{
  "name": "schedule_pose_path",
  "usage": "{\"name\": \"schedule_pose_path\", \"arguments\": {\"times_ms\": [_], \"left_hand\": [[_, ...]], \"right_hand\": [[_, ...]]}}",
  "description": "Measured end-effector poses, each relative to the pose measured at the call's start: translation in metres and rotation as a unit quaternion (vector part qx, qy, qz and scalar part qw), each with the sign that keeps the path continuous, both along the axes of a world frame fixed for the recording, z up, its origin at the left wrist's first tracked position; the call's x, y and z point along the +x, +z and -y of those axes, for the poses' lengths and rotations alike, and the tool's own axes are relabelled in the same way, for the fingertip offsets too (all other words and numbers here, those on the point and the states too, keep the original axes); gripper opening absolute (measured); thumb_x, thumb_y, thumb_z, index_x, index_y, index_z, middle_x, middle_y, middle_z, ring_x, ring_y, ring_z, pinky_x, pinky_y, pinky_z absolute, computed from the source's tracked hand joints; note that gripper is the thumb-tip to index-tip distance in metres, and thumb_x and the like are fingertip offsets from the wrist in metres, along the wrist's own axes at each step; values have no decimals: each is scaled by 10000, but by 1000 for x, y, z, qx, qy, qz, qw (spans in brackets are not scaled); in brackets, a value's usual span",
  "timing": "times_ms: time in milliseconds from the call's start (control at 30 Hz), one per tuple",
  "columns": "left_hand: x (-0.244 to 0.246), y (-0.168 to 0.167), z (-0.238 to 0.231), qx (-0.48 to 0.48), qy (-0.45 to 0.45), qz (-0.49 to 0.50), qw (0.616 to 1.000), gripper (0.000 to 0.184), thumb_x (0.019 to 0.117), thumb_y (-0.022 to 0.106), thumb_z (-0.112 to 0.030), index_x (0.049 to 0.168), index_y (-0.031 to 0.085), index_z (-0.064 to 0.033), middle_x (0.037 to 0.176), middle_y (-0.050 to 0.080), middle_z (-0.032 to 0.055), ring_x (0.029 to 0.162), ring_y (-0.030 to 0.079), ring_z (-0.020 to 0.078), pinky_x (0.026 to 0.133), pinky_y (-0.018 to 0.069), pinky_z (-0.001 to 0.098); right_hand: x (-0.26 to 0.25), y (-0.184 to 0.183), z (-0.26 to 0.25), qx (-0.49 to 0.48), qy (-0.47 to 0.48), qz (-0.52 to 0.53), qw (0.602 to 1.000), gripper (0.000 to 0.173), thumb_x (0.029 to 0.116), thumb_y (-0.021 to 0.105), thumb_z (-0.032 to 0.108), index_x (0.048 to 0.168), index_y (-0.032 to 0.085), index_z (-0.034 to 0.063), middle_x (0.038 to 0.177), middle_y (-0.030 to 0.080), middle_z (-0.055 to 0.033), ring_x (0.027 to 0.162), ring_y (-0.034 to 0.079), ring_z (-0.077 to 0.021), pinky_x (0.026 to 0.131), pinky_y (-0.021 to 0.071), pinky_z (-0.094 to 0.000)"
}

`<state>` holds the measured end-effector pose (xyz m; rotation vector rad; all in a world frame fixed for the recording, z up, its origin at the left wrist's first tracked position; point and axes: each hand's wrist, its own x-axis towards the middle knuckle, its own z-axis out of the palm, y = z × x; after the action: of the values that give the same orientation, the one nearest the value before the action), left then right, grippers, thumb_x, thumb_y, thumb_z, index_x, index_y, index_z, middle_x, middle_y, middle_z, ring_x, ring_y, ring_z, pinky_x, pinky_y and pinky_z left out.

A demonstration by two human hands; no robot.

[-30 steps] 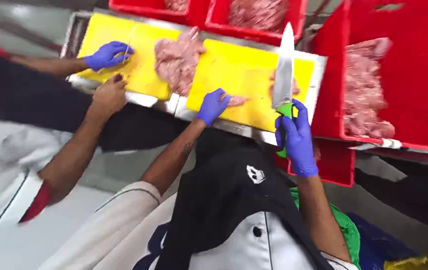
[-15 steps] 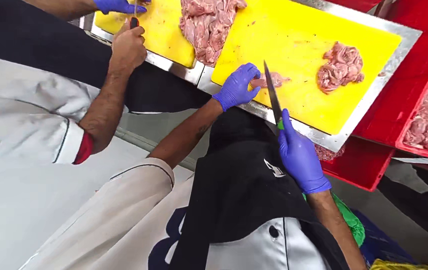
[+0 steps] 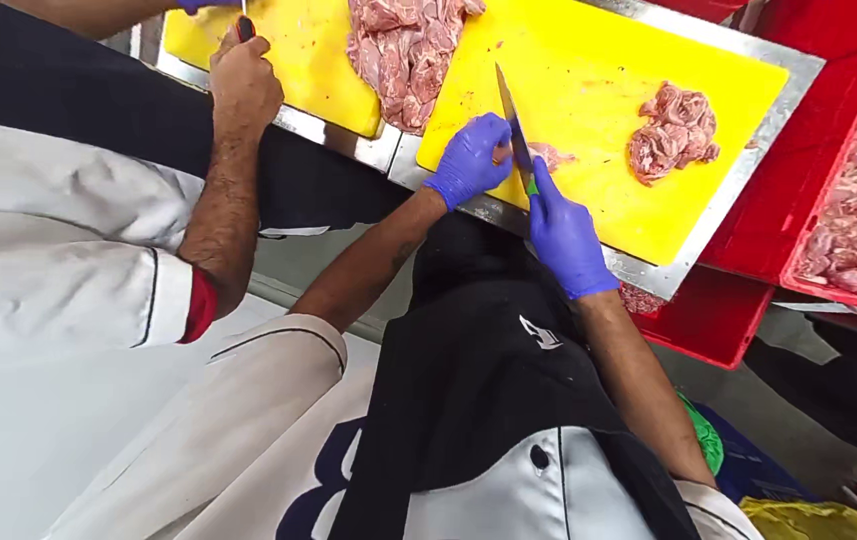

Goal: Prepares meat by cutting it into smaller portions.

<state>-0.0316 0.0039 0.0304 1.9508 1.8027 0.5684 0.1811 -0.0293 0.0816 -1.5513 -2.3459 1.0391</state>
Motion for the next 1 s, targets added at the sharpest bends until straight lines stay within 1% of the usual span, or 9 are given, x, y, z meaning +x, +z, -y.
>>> {"name": "schedule_pose_path", "arguments": {"times_ms": [100, 167, 267, 367, 633, 733, 867, 933, 1000], "left_hand": [[-14, 3, -25, 2, 87, 110, 990, 344, 831, 656, -152, 1153, 672, -33, 1060, 727, 128, 973, 717, 224, 847, 600, 428], [-5, 7, -24, -26, 1, 142, 990, 365, 865, 659, -144, 1211, 679, -30, 1189, 698, 144, 1079, 687, 232, 910, 583, 425], [18, 0, -15, 3, -102, 82, 991, 231, 909, 651, -161, 1097, 713, -41, 1164, 681, 145, 1138, 643, 283, 987, 537, 423], [26, -12, -5, 51, -72, 36, 995, 180, 935, 615, -162, 1021, 730, -54, 1101, 697, 142, 1097, 655, 308, 957, 542, 415], [22, -8, -3, 40, -89, 4, 995, 269, 877, 704, -243, 1064, 711, -50, 1134, 693, 140, 1107, 654, 302, 972, 539, 412], [15, 0, -18, 0, -32, -2, 999, 315, 848, 711, -167, 1127, 683, -25, 1104, 703, 150, 1069, 688, 291, 945, 570, 450], [-9, 3, -43, -25, 78, 162, 983, 404, 871, 610, -134, 1262, 669, -50, 1098, 730, 126, 971, 713, 206, 853, 598, 414], [-5, 8, -50, -30, 10, 159, 987, 387, 886, 650, -169, 1250, 681, -41, 1223, 697, 129, 1125, 675, 211, 969, 566, 410], [11, 4, -46, -10, -89, 94, 992, 307, 913, 682, -247, 1143, 718, -47, 1196, 690, 131, 1156, 651, 241, 1014, 538, 424]], "right_hand": [[32, 23, 20, -6, -52, -32, 998, 529, 1097, 384, 251, 1623, 330, 227, 812, 673, -80, 659, 640, -209, 638, 559, -437], [50, 30, 39, -15, -50, 7, 999, 521, 1102, 357, 271, 1619, 339, 206, 819, 683, -90, 660, 644, -221, 642, 554, -446], [59, 38, 60, -6, -11, 81, 997, 525, 1089, 351, 252, 1607, 362, 165, 819, 698, -124, 668, 673, -296, 612, 554, -506], [60, 40, 72, -17, 6, 114, 993, 536, 1088, 328, 267, 1615, 347, 173, 819, 690, -113, 695, 684, -309, 607, 551, -503], [-8, -16, -9, -1, -37, 45, 998, 557, 1091, 382, 244, 1638, 279, 244, 855, 706, -158, 764, 697, -362, 675, 554, -563], [9, 3, 0, 13, -32, 26, 999, 542, 1096, 387, 250, 1630, 300, 242, 837, 699, -149, 739, 690, -342, 673, 557, -549], [41, 17, 26, 18, -97, -45, 994, 522, 1096, 402, 257, 1615, 353, 230, 814, 685, -93, 663, 647, -222, 651, 559, -449], [57, 22, 29, -3, -119, -38, 992, 515, 1101, 384, 279, 1614, 354, 231, 820, 677, -88, 668, 636, -206, 661, 551, -438], [66, 26, 39, -14, -107, 0, 994, 515, 1103, 359, 290, 1613, 357, 213, 825, 688, -114, 671, 644, -246, 663, 548, -471]]}}
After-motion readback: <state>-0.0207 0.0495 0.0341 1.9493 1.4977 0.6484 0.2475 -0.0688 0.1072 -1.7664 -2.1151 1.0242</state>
